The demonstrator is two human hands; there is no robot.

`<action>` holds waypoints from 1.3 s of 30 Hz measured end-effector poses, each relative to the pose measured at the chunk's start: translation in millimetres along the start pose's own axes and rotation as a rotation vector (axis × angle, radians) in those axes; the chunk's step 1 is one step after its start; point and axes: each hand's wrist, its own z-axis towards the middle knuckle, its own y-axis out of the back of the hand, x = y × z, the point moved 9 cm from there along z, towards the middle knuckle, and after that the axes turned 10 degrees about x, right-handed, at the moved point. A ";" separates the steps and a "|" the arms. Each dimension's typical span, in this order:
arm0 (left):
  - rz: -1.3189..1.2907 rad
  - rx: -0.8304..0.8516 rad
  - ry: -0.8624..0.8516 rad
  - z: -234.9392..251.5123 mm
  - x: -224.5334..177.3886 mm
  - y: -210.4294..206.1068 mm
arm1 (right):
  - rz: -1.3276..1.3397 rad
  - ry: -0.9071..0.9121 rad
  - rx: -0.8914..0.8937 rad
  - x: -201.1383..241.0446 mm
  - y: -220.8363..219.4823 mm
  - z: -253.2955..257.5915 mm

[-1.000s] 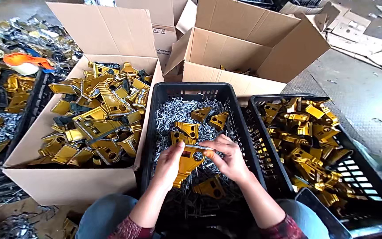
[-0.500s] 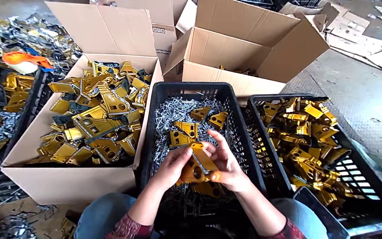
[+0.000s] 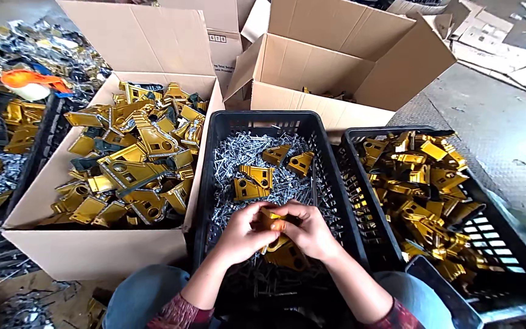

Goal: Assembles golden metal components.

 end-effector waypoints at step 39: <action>-0.471 -0.842 0.322 -5.9 56.7 53.3 | -0.555 0.153 -0.501 50.3 -18.5 -85.1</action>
